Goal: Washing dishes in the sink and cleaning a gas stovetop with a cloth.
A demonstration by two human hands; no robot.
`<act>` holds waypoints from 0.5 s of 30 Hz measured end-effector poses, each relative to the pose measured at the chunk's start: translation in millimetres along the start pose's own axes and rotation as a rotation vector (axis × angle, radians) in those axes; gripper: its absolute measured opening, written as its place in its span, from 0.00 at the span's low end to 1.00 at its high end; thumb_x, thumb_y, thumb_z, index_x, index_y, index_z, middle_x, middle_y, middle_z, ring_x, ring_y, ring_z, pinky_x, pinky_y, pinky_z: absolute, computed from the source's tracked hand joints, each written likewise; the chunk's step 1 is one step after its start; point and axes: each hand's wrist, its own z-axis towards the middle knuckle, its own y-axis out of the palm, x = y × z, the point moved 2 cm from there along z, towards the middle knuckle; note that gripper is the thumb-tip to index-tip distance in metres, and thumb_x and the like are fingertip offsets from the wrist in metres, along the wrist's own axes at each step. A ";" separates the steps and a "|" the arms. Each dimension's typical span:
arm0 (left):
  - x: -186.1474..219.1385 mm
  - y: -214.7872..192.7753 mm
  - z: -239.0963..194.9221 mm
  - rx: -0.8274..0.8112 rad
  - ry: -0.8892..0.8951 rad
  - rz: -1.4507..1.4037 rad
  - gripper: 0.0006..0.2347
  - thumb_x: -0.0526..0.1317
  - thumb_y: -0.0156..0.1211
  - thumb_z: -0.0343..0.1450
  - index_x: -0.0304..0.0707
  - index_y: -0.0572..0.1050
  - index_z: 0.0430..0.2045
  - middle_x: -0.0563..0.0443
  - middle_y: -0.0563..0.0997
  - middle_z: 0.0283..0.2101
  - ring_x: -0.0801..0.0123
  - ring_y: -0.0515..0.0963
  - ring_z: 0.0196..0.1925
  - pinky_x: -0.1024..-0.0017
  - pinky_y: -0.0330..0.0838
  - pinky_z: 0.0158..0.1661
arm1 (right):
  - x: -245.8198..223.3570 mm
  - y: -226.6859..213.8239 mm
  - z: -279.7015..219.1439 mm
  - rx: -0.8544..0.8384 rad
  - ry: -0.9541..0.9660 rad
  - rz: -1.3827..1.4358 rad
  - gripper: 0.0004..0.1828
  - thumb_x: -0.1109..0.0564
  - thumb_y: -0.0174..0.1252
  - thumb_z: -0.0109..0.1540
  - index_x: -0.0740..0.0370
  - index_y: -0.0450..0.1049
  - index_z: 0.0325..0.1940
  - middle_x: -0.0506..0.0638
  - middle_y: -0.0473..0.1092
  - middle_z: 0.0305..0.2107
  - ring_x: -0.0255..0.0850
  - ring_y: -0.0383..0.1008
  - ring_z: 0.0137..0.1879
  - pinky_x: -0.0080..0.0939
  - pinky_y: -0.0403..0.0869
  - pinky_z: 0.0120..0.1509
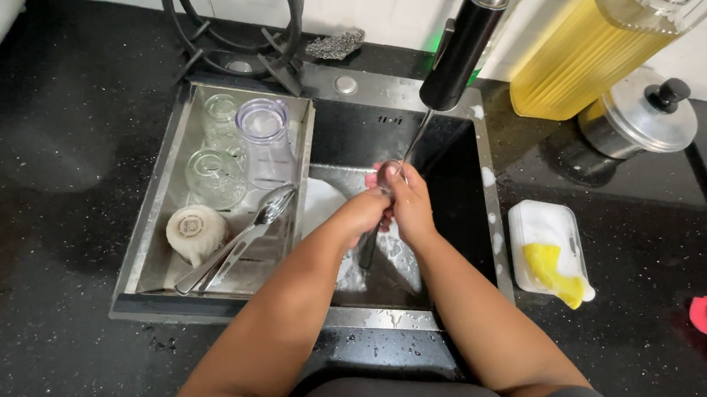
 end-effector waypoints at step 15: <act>-3.2 -7.1 12.1 0.061 0.222 0.111 0.13 0.45 0.46 0.79 0.38 0.74 0.31 0.58 0.74 0.29 0.76 0.71 0.32 0.74 0.67 0.37 | 7.6 -5.8 9.0 0.103 -0.161 0.241 0.16 0.53 0.48 0.69 0.63 0.69 0.56 0.53 0.75 0.46 0.35 0.77 0.51 0.35 0.76 0.52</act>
